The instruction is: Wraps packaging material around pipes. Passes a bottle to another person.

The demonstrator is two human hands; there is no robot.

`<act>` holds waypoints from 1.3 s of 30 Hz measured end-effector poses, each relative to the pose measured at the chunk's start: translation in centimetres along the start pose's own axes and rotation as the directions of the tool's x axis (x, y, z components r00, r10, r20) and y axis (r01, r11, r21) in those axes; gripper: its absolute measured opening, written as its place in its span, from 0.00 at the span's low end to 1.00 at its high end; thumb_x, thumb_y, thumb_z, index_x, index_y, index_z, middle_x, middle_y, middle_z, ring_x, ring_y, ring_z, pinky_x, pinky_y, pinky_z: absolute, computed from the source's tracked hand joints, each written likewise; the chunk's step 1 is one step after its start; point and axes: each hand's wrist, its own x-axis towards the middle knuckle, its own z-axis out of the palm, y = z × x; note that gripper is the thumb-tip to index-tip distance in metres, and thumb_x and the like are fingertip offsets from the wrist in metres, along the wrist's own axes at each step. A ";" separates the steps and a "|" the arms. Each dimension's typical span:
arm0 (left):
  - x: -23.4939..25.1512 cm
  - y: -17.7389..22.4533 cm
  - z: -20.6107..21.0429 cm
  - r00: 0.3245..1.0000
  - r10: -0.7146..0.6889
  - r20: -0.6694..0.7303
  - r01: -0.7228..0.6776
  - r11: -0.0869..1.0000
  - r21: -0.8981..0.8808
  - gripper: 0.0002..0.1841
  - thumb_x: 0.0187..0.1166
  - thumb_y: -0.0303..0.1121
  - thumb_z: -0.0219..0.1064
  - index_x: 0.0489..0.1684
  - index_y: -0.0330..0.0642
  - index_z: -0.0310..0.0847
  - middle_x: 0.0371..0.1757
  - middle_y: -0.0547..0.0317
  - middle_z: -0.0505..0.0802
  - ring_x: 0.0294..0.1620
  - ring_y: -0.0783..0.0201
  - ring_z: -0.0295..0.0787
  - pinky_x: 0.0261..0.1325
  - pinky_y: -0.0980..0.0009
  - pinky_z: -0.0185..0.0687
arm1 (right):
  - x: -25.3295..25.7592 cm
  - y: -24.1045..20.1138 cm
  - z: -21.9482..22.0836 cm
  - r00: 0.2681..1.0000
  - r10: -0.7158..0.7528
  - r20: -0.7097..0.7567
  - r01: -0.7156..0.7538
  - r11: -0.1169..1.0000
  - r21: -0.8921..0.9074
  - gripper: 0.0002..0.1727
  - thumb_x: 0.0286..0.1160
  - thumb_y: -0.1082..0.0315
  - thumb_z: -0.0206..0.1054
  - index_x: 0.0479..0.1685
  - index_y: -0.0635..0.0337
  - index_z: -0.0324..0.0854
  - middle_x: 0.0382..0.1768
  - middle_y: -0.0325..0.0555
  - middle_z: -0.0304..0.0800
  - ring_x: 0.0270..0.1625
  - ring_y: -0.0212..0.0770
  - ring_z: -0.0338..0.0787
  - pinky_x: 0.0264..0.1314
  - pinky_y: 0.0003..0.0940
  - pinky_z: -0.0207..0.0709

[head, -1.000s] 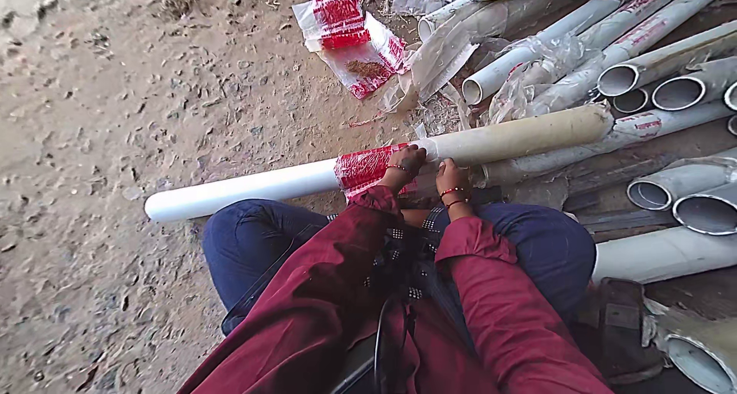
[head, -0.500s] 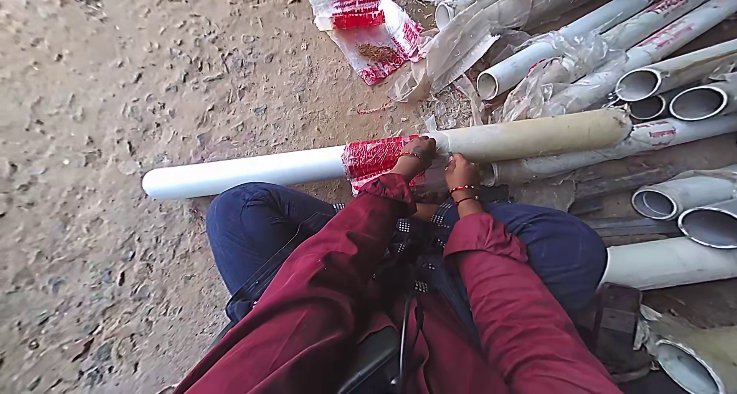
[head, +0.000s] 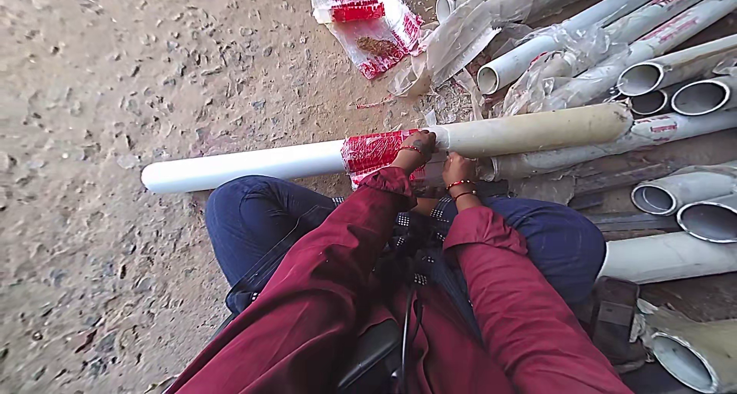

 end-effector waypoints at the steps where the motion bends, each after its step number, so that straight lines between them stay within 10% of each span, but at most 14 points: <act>1: -0.1 0.1 0.1 1.000 -0.004 -0.001 0.004 1.000 -0.002 0.16 0.85 0.31 0.65 0.61 0.27 0.82 0.69 0.34 0.86 0.73 0.36 0.82 0.72 0.36 0.75 | -0.1 0.0 0.2 1.000 0.008 0.019 -0.008 1.000 -0.014 0.17 0.91 0.71 0.52 0.61 0.74 0.83 0.58 0.72 0.90 0.67 0.68 0.89 0.67 0.63 0.77; 11: -0.3 -0.2 0.3 0.998 0.048 -0.040 -0.049 0.998 -0.028 0.15 0.84 0.30 0.66 0.58 0.24 0.82 0.67 0.31 0.86 0.73 0.35 0.82 0.73 0.37 0.74 | -1.0 0.3 0.2 0.987 -0.006 -0.161 0.025 0.993 0.118 0.19 0.96 0.65 0.49 0.65 0.70 0.80 0.53 0.73 0.91 0.61 0.72 0.91 0.60 0.67 0.79; 39: -0.4 -0.1 -0.1 0.999 0.037 -0.015 -0.038 0.998 -0.052 0.16 0.85 0.29 0.65 0.60 0.21 0.80 0.69 0.28 0.84 0.75 0.35 0.80 0.78 0.42 0.71 | -0.3 0.3 1.1 0.998 0.051 -0.021 -0.050 0.998 0.040 0.16 0.92 0.68 0.53 0.63 0.71 0.80 0.55 0.73 0.90 0.63 0.69 0.90 0.63 0.64 0.79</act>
